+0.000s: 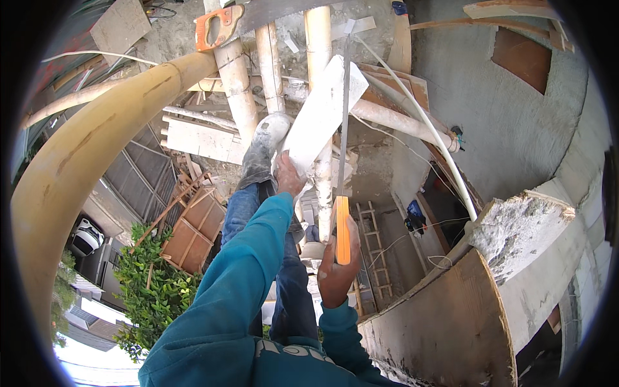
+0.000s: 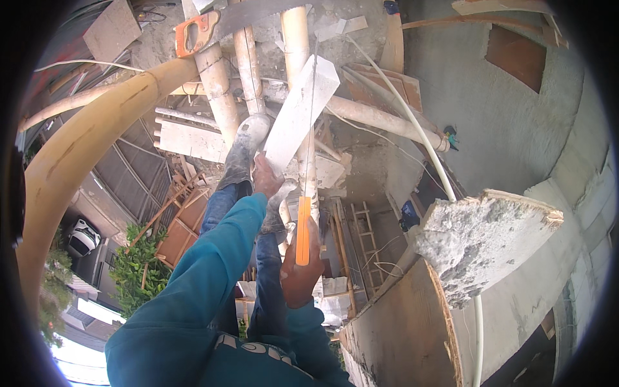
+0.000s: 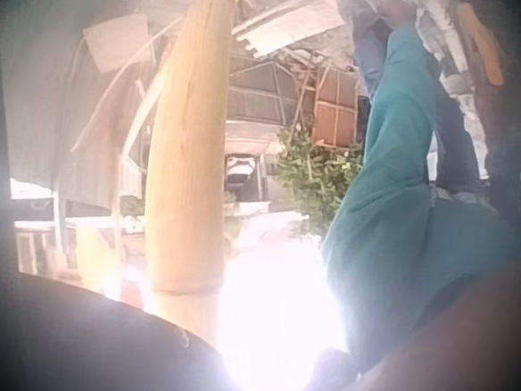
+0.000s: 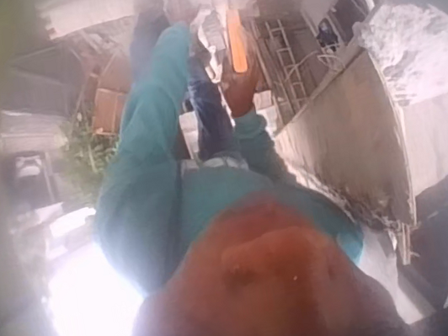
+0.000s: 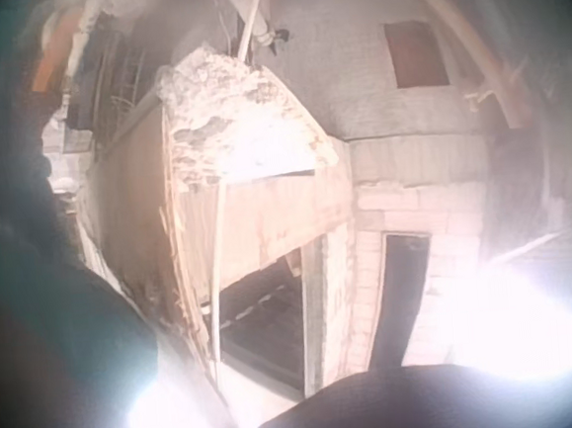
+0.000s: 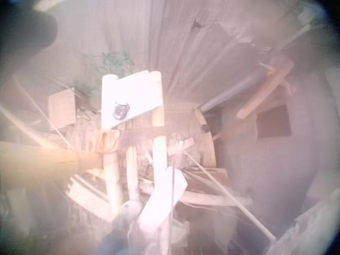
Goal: The person uses a hand saw to cut a white wooden plank positioned on a bamboo scaffold. They hold the plank with one hand and saw with the other, repeatedly adjusting the plank's position to continue cutting.
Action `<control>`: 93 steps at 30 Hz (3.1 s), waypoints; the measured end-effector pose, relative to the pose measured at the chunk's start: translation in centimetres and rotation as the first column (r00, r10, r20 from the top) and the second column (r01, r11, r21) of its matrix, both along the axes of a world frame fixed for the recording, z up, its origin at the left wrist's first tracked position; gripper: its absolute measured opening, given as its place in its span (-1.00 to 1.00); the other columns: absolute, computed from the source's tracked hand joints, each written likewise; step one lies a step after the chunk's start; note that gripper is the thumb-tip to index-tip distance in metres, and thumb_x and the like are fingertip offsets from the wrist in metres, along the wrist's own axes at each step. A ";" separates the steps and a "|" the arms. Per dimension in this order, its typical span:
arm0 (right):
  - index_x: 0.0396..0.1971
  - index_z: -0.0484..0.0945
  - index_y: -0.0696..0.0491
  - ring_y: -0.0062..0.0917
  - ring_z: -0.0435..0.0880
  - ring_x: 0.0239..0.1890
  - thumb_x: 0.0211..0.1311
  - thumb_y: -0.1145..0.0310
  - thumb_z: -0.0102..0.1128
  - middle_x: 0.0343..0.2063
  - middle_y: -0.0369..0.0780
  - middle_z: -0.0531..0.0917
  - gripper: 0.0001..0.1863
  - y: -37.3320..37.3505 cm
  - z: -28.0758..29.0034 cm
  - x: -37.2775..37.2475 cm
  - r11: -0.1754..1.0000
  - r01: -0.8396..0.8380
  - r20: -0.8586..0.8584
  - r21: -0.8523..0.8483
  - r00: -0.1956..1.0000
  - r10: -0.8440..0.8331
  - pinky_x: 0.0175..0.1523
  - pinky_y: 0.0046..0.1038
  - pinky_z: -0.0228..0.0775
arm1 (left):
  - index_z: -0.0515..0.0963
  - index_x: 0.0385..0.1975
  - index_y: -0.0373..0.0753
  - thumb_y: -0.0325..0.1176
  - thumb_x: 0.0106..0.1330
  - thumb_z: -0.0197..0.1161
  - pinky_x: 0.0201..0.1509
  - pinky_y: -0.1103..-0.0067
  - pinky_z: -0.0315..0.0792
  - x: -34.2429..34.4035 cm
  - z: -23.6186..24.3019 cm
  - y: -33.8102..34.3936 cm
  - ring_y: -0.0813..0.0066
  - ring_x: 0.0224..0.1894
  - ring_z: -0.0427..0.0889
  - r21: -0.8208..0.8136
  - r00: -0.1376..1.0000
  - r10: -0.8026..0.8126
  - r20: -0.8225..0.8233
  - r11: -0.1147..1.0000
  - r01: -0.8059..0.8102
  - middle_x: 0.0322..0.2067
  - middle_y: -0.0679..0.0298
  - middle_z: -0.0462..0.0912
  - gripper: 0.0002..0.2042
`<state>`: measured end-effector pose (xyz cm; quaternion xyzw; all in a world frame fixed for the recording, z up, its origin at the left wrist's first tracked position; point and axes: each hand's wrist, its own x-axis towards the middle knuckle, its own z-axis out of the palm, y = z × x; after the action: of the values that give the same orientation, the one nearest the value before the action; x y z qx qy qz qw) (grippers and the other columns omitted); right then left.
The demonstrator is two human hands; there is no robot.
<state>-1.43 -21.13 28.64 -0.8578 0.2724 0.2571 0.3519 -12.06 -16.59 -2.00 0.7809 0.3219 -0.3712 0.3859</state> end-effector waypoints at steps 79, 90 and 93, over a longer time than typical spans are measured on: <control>0.29 0.36 0.16 -0.25 0.74 -0.25 0.35 0.53 0.20 -0.19 0.07 0.70 -0.48 0.2 -14.9 17.8 0.984 -0.094 0.033 0.151 0.995 0.090 -0.10 -0.25 0.53 | -0.06 0.40 -0.29 -0.35 0.03 0.56 0.39 0.12 0.31 2.2 -1.9 2.0 -0.28 0.37 0.25 -0.075 1.000 -0.021 -0.012 0.997 0.020 0.35 -0.24 0.08 0.01; 0.45 0.09 0.22 -0.03 0.56 0.21 0.38 0.57 -0.03 0.22 0.24 0.44 -0.36 0.9 2.8 8.2 0.955 -0.283 0.024 0.092 0.959 0.282 0.28 -0.28 0.39 | -0.05 0.41 -0.34 -0.33 -0.01 0.59 0.50 0.16 0.18 0.6 -1.1 0.7 -0.26 0.40 0.20 -0.037 0.999 -0.044 -0.006 0.998 0.044 0.34 -0.23 0.12 0.05; 0.43 0.11 0.25 0.02 0.59 0.20 0.36 0.57 0.03 0.16 0.25 0.50 -0.35 0.3 1.7 8.4 0.929 -0.370 0.113 0.031 0.924 0.364 0.26 -0.29 0.43 | -0.08 0.42 -0.33 -0.31 -0.01 0.60 0.50 0.15 0.18 0.5 -1.5 0.2 -0.27 0.41 0.19 -0.049 1.000 -0.021 -0.018 0.999 0.020 0.35 -0.24 0.10 0.07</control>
<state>6.97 -20.84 30.36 -0.8965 0.0814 0.2799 0.3336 -11.61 -16.36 -3.54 0.7709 0.3085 -0.3900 0.3980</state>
